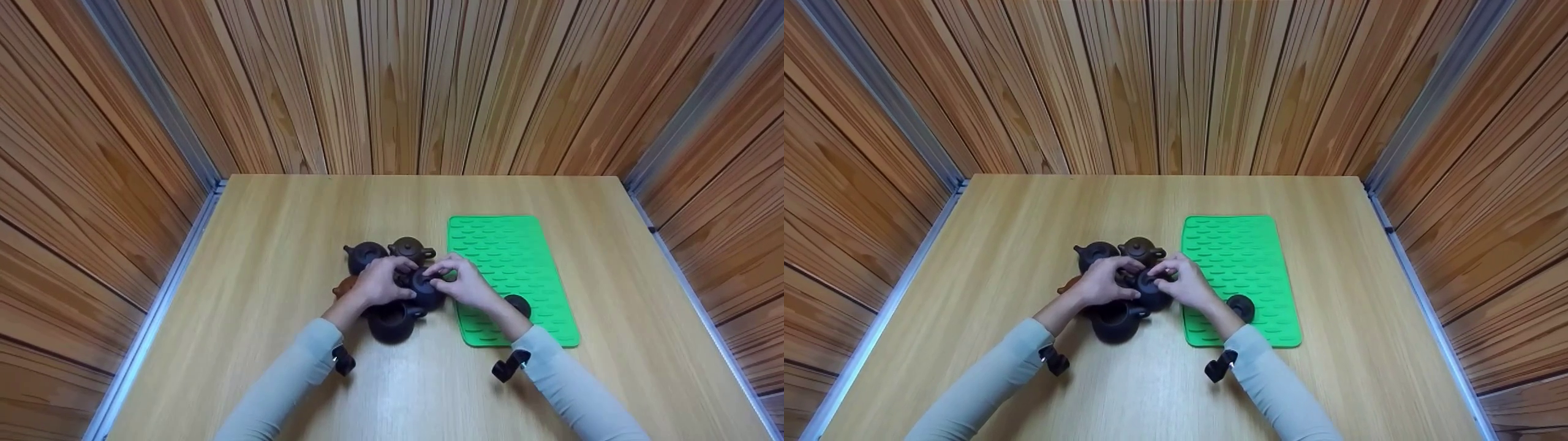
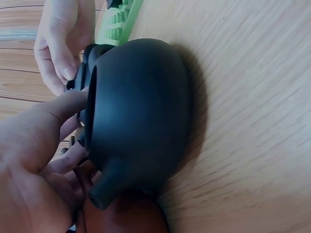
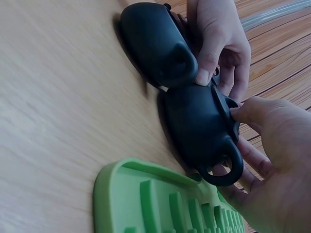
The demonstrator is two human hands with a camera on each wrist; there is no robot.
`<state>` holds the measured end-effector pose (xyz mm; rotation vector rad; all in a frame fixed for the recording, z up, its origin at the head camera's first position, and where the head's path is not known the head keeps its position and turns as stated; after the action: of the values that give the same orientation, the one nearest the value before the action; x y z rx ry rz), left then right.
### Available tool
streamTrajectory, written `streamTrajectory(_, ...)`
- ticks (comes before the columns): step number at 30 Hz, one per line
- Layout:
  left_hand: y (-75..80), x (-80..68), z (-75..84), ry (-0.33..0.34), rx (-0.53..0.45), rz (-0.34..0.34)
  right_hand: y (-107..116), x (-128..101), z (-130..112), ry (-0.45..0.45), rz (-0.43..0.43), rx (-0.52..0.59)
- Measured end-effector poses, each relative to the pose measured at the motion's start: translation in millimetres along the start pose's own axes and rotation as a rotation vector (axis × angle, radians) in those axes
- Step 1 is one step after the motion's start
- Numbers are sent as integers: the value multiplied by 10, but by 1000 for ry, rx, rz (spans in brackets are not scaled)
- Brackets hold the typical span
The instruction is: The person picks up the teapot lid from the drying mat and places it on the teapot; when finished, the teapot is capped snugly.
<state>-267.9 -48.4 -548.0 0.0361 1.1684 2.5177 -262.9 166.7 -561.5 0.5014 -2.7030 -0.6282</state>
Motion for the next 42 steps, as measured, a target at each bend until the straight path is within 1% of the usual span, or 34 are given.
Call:
streamTrajectory(4,11,-45,6,-6,-50,13,2,-9,6,-19,0,2)
streamTrajectory(12,63,-170,64,18,-158,71,14,4,20,-22,-18,-42)
streamTrajectory(14,78,-202,74,29,-141,103,15,9,13,-25,-19,-47)
streamTrajectory(17,102,-255,85,43,-91,155,17,15,5,-28,-23,-48)
streamTrajectory(19,116,-294,84,43,-54,191,19,19,3,-26,-27,-46)
streamTrajectory(20,123,-312,83,38,-53,199,21,20,2,-24,-29,-42)
streamTrajectory(26,141,-437,46,10,-66,234,18,15,21,-3,-31,-39)
streamTrajectory(33,121,-607,-29,-16,-57,218,18,3,16,-10,-27,-10)
streamTrajectory(37,118,-703,-93,-39,-50,256,13,12,-1,-11,-38,-30)
streamTrajectory(42,110,-812,-170,-72,-99,281,20,13,4,-28,-45,-38)
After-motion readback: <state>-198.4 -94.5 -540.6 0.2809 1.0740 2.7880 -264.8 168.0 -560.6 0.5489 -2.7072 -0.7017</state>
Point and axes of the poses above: each hand's wrist, its own x-axis towards the middle knuckle, its own y-axis out of the back of the hand, z = x × y, the point moved 2 cm from there along x, towards the middle knuckle, and after that the axes turned 9 degrees about y, right-handed, at the moved point
